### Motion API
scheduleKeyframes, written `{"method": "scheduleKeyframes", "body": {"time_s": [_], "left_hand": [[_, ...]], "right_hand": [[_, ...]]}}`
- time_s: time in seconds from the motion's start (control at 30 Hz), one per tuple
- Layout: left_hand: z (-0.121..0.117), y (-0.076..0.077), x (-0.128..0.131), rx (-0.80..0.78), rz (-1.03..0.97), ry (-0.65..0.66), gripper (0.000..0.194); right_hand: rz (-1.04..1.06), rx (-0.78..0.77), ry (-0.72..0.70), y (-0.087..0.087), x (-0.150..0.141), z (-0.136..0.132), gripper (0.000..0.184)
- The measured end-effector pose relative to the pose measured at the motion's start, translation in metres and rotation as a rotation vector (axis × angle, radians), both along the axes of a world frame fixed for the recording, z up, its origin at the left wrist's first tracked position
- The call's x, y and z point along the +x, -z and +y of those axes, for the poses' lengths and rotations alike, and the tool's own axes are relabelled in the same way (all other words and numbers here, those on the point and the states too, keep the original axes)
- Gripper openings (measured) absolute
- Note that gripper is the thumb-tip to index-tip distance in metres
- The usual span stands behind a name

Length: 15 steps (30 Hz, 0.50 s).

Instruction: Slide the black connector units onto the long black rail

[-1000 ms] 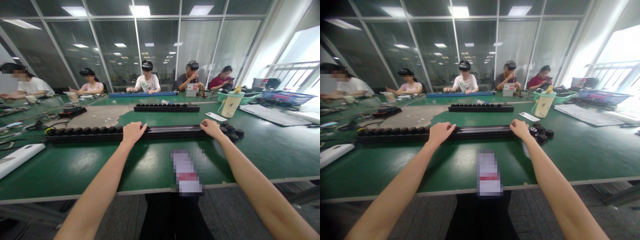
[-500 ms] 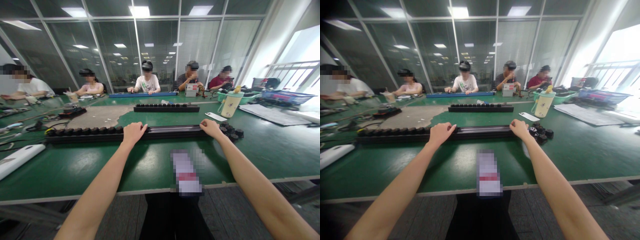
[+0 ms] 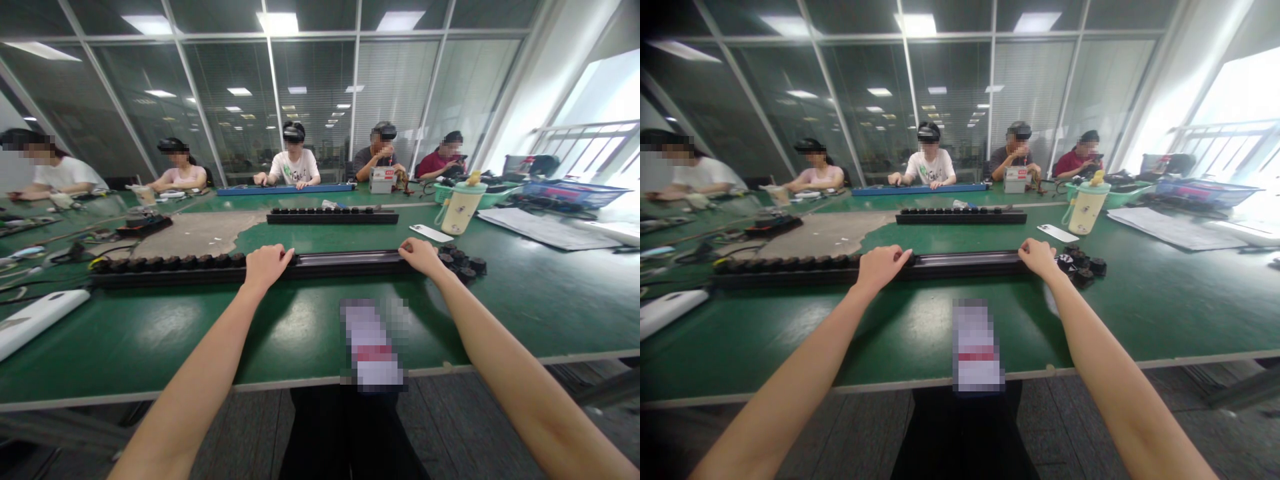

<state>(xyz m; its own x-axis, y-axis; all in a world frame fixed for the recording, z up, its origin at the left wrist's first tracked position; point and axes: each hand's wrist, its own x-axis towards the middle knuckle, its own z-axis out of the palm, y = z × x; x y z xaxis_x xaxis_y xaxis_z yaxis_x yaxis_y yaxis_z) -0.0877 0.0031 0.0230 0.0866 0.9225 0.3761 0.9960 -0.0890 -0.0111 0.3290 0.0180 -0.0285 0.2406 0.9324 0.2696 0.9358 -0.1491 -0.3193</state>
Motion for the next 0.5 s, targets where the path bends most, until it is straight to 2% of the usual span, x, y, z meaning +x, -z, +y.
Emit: {"method": "scheduleKeyframes", "body": {"time_s": [0.5], "left_hand": [[0.0015,0.0028,0.0004,0.018,0.016,0.017,0.054]], "right_hand": [[-0.014,-0.009,0.011,-0.0017,-0.0025,-0.002,0.033]]}}
